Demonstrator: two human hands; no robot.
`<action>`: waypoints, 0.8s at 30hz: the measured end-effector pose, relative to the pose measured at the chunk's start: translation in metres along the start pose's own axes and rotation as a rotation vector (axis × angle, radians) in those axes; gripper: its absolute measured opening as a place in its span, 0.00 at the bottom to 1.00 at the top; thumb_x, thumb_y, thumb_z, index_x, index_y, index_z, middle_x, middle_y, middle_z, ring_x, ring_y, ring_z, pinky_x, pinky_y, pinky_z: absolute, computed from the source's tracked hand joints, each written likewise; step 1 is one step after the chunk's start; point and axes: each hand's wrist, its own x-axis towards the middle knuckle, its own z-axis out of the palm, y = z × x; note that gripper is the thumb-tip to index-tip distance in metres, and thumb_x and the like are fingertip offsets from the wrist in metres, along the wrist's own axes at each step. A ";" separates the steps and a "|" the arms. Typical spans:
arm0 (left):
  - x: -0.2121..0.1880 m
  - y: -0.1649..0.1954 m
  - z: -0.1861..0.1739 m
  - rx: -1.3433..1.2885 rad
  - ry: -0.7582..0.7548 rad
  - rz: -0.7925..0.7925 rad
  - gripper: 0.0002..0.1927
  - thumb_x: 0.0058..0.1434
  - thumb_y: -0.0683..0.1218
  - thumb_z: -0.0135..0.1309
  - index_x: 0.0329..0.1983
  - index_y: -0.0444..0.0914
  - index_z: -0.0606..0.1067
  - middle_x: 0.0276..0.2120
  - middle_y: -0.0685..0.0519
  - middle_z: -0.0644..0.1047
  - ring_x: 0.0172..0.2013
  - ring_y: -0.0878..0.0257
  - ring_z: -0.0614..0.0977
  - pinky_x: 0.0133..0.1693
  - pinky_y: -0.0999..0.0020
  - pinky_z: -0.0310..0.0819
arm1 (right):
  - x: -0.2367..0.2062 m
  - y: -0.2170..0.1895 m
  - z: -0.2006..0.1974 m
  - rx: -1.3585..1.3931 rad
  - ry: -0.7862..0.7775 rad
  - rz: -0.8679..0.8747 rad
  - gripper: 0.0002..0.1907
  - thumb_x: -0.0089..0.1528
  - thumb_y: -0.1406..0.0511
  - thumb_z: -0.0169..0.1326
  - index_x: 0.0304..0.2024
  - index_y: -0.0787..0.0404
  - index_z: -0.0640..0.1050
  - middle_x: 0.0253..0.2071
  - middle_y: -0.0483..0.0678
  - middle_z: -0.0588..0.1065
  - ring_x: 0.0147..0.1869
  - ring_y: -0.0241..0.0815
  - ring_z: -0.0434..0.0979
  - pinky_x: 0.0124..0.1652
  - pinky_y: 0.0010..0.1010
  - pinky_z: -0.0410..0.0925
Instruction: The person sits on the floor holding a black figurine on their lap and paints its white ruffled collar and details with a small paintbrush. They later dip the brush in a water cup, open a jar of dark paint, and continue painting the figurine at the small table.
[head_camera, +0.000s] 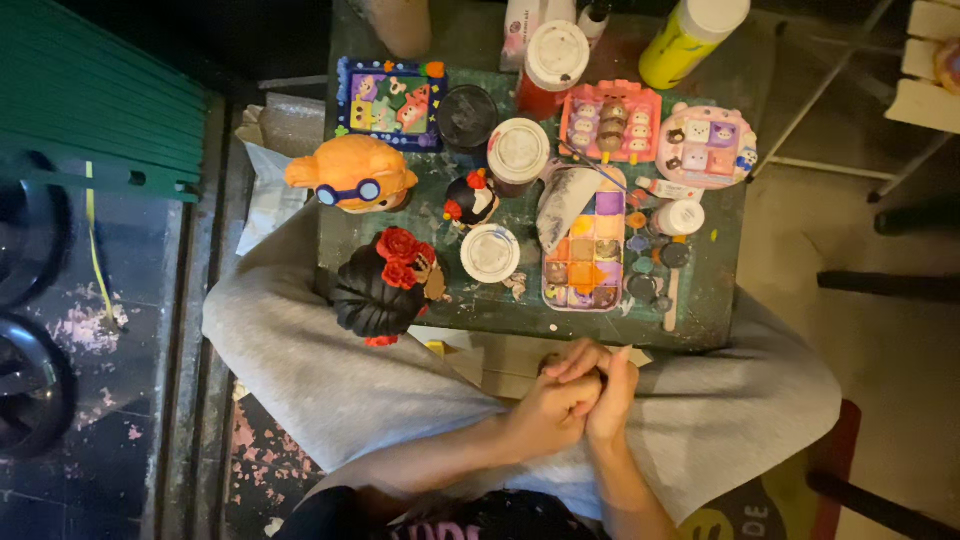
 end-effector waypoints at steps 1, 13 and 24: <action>0.001 0.000 0.000 -0.003 0.028 -0.003 0.15 0.46 0.29 0.52 0.24 0.37 0.59 0.26 0.47 0.62 0.31 0.49 0.65 0.34 0.55 0.56 | 0.002 0.000 0.001 -0.009 0.015 0.054 0.41 0.76 0.48 0.27 0.21 0.69 0.73 0.27 0.60 0.75 0.34 0.51 0.76 0.42 0.37 0.70; 0.011 0.005 -0.014 -0.114 -0.063 -0.297 0.11 0.54 0.30 0.50 0.28 0.37 0.64 0.25 0.51 0.66 0.26 0.56 0.71 0.27 0.63 0.61 | 0.009 0.004 0.006 0.073 0.020 0.161 0.36 0.77 0.49 0.31 0.33 0.71 0.75 0.35 0.61 0.76 0.43 0.54 0.79 0.45 0.40 0.72; 0.006 0.013 -0.020 0.255 -0.167 0.137 0.25 0.56 0.31 0.51 0.60 0.31 0.70 0.66 0.38 0.64 0.70 0.44 0.68 0.67 0.53 0.66 | 0.014 -0.010 0.011 0.455 0.005 0.467 0.51 0.66 0.30 0.27 0.51 0.69 0.74 0.26 0.51 0.69 0.29 0.51 0.73 0.33 0.45 0.72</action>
